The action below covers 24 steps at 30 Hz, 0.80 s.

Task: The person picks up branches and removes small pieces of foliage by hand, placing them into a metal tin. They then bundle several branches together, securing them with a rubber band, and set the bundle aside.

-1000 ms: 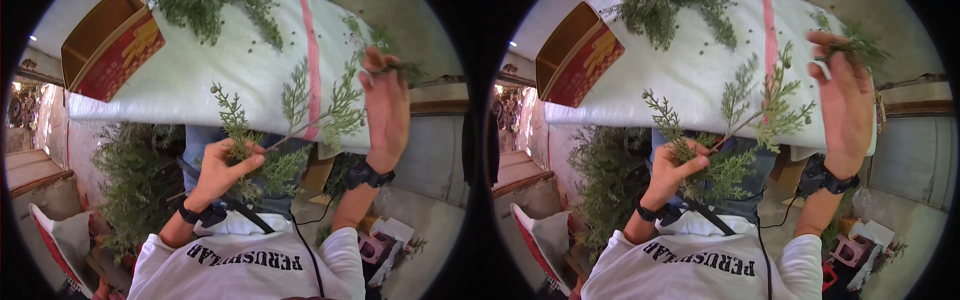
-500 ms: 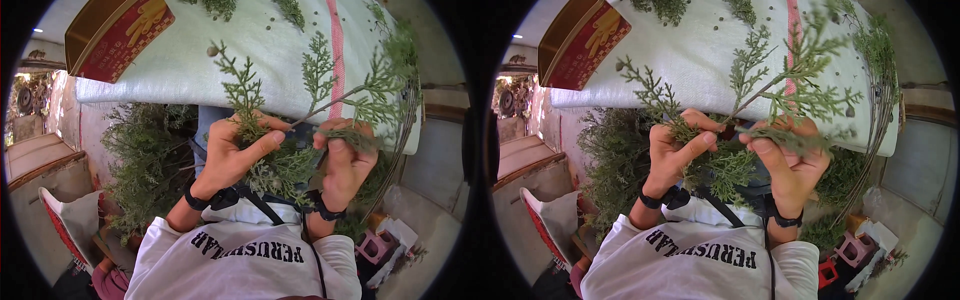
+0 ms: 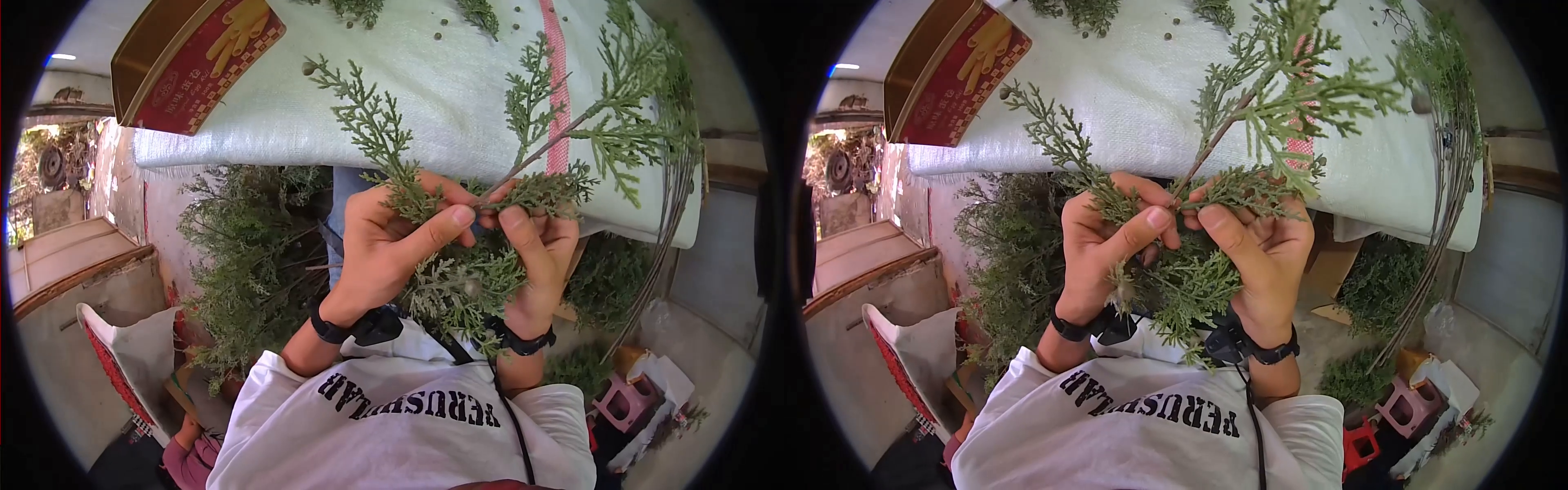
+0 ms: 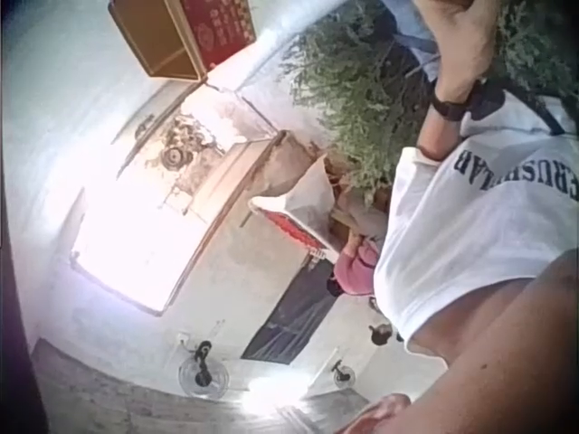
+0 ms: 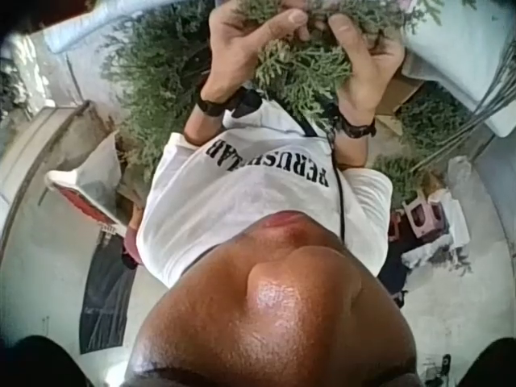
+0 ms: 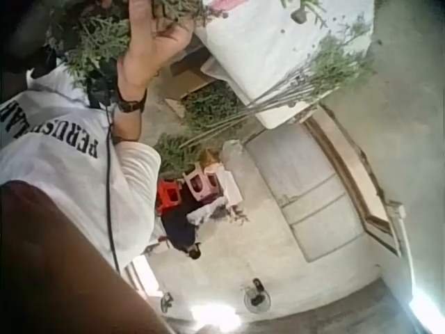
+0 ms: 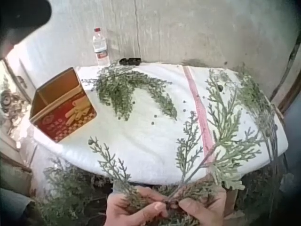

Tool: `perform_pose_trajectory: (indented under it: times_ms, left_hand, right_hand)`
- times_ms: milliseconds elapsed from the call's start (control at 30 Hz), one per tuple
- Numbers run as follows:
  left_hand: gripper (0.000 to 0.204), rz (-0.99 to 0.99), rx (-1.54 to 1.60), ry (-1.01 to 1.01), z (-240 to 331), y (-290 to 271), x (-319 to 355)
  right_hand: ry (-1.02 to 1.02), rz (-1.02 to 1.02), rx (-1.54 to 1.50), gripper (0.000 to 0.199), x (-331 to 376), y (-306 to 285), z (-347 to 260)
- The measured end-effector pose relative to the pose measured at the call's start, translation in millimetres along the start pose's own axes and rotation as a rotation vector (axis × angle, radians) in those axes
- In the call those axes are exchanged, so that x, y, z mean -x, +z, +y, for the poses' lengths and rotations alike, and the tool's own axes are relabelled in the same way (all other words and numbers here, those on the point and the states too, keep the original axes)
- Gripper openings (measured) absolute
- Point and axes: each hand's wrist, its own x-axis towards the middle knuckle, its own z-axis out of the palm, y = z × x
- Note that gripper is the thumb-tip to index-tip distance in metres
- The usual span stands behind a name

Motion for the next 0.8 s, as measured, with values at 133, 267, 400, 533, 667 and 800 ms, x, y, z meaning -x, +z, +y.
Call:
perform_pose_trajectory:
  times_ms: [133,267,400,533,667,800]
  left_hand:
    - [0.015,0.002,0.000,-0.002,0.5,1.3,-1.0]
    - [0.015,0.004,0.013,-0.010,-0.9,2.3,-0.7]
    - [0.014,-0.050,0.123,-0.033,-1.2,-4.9,-1.0]
    - [0.013,-0.087,0.173,-0.041,-3.0,-7.3,-2.5]
    - [0.012,-0.040,0.102,-0.039,-2.5,-1.4,-3.6]
    - [0.012,-0.012,0.052,-0.024,-2.9,0.5,-3.4]
  right_hand:
    - [0.008,0.019,-0.026,0.031,-0.8,-1.3,2.0]
    - [0.016,0.023,-0.039,0.031,-0.6,-2.2,3.3]
    - [0.019,0.046,-0.028,0.031,-0.4,-1.4,4.8]
    - [0.043,0.078,-0.027,0.032,-1.0,-2.6,6.1]
    - [0.044,0.105,-0.040,0.032,-0.4,-0.9,7.6]
    - [0.047,0.131,-0.076,0.032,-0.1,-0.1,7.7]
